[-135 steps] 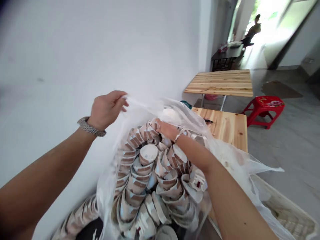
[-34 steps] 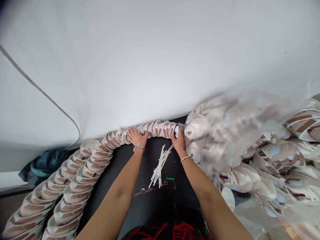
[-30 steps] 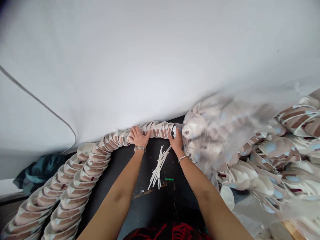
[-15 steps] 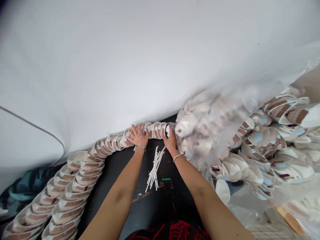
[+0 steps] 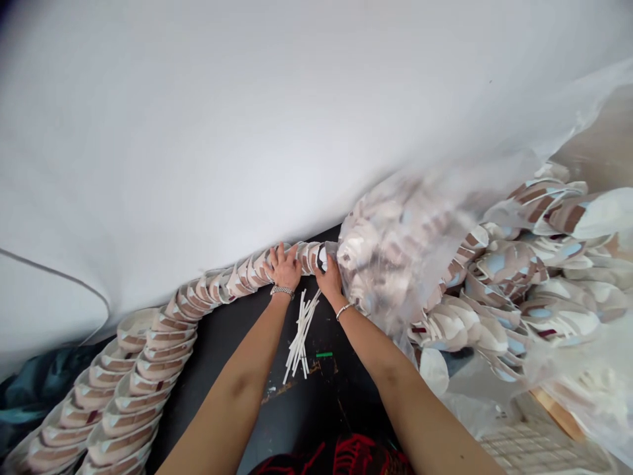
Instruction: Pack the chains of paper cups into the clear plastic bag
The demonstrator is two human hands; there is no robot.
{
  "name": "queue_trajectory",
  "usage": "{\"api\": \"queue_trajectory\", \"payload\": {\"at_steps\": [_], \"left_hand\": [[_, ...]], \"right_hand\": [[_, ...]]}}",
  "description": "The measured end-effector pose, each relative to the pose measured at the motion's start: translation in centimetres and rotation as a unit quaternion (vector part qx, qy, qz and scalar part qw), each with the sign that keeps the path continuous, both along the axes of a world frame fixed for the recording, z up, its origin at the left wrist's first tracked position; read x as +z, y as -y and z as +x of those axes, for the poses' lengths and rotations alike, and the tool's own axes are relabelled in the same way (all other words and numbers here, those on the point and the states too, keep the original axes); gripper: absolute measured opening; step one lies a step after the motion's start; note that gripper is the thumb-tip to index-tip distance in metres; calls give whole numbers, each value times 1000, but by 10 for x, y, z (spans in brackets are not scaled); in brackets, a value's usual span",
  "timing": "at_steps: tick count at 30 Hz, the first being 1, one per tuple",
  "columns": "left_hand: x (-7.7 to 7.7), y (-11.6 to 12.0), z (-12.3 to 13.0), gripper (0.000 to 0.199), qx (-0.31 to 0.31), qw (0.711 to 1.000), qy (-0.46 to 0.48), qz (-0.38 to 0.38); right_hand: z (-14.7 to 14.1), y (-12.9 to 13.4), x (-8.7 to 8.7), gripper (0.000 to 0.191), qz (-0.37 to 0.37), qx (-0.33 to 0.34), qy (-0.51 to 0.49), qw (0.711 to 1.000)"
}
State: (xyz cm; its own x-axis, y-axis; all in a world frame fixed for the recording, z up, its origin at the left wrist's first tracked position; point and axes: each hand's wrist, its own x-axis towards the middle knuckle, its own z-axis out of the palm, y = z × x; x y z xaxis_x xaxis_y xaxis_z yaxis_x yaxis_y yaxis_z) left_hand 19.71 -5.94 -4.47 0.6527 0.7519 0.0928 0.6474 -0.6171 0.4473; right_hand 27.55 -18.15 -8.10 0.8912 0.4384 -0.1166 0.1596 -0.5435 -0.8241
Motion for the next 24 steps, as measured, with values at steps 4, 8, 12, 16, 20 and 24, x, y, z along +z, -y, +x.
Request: {"api": "queue_trajectory", "payload": {"at_steps": [4,8,12,16,20,24], "left_hand": [[2,2,4,48,8,1000,-17,-18],[5,5,11,76,8,999,-36,-30],[6,9,16,79,15,998,-48,-35],[10,9,16,71,20,997,-61,-38],[13,8,11,69,18,996,-83,-41],[10,3,6,67,-2,996,-83,-31]], "right_hand": [[-2,-1,-1,57,-7,-15,-10,1000],[-4,-3,-1,53,-10,-27,-29,999],[-1,-11,2,49,-22,-38,-53,998],[4,-20,4,43,-21,-45,-63,997],[7,-21,0,37,-5,-51,-69,996],[13,-21,-7,33,28,-78,-64,995]]}}
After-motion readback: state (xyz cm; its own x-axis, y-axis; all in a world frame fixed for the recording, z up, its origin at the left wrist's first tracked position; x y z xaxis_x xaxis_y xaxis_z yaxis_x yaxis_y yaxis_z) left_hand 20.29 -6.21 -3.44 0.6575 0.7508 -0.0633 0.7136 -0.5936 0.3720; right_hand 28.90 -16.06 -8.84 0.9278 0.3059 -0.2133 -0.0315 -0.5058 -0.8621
